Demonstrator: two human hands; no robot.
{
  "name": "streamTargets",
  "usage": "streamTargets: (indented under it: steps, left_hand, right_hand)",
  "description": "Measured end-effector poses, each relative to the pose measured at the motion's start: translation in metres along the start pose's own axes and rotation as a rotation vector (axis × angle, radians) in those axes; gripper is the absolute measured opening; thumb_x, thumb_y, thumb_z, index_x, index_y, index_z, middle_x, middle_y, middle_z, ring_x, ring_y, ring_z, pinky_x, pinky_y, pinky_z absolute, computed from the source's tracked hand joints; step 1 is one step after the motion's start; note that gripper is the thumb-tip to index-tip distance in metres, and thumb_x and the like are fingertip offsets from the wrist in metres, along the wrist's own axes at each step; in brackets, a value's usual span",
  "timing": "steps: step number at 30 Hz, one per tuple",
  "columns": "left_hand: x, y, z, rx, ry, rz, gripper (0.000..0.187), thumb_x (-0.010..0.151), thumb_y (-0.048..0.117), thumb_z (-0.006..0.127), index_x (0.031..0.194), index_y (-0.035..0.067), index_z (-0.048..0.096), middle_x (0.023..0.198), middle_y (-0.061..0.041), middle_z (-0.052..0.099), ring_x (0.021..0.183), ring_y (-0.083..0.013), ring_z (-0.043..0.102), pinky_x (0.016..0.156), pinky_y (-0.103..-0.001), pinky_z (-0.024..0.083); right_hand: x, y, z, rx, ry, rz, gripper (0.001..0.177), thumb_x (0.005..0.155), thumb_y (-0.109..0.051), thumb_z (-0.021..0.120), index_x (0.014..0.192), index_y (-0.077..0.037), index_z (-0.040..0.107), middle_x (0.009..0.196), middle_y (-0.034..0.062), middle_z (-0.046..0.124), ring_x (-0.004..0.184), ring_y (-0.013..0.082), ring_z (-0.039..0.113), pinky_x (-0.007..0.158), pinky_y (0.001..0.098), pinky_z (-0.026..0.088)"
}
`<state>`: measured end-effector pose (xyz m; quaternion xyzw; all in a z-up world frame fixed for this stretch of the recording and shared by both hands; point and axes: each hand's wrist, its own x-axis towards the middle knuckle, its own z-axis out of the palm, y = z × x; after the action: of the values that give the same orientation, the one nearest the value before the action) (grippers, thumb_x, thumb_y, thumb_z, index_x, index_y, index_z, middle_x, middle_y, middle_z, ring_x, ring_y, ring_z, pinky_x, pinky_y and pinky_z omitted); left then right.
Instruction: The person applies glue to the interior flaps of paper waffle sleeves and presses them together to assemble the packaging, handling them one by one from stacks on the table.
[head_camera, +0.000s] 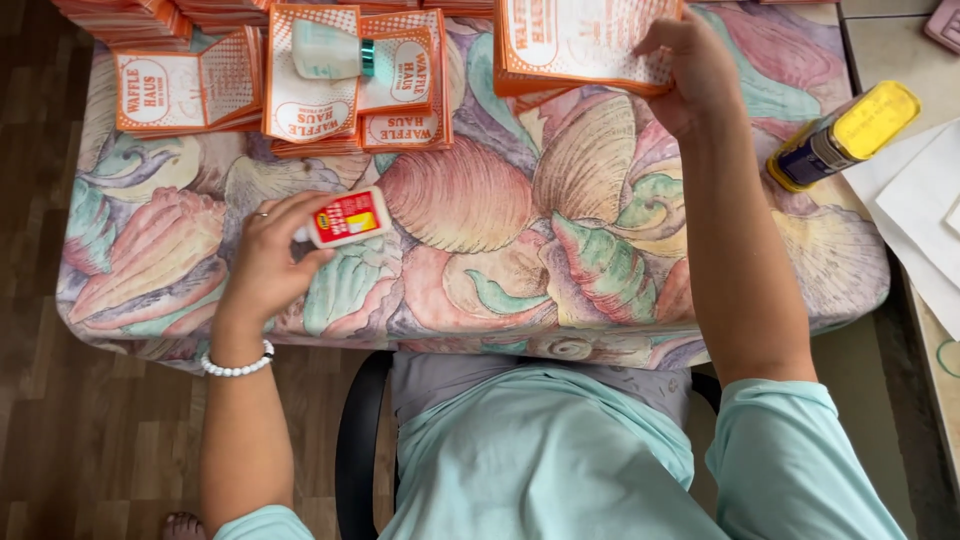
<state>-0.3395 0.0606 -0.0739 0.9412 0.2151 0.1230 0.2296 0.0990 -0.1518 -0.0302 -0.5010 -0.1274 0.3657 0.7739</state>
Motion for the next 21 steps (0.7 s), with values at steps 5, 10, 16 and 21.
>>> streamTargets:
  steps: [5,10,16,21]
  left_hand:
    - [-0.009,-0.008,-0.009,0.029,0.082,0.013,0.071,0.078,0.009,0.076,0.146,0.008,0.056,0.150,-0.014,0.052,0.138,-0.0331,0.049,0.113,-0.051,0.037]
    - [0.024,0.059,-0.006,-0.012,0.208,0.203,0.081,0.081,0.023,0.087,0.150,0.004,0.049,0.153,-0.014,0.049,0.142,-0.0322,0.046,0.122,-0.048,0.036]
    - [0.136,0.129,0.046,-0.052,0.203,0.422,0.094,0.080,0.037,0.096,0.150,0.006,0.041,0.155,-0.016,0.047,0.143,-0.0314,0.046,0.126,-0.044,0.036]
    - [0.248,0.144,0.100,0.208,-0.082,0.325,0.138,0.068,0.059,0.106,0.161,0.014,0.014,0.169,-0.016,0.019,0.155,-0.0339,0.020,0.128,-0.051,0.019]
  right_hand:
    - [0.038,0.036,-0.040,-0.567,0.196,0.025,0.034,0.075,0.002,0.056,0.106,-0.013,0.058,0.092,-0.0025,0.061,0.079,0.0097,0.055,0.061,0.0238,0.042]
    - [0.033,0.037,-0.039,-0.785,0.187,0.012,0.042,0.080,0.001,0.059,0.120,-0.014,0.059,0.108,-0.0016,0.071,0.094,0.0108,0.065,0.074,0.0232,0.054]
    - [0.024,0.022,-0.056,-1.055,0.215,-0.047,0.092,0.093,-0.013,0.076,0.161,-0.004,0.015,0.136,0.0077,0.058,0.101,0.0116,0.064,0.081,0.0188,0.059]
    - [0.022,0.023,-0.076,-1.212,0.177,-0.406,0.052,0.103,-0.028,0.076,0.141,-0.001,0.055,0.127,0.0152,0.065,0.091,0.0193,0.068,0.077,0.0270,0.062]
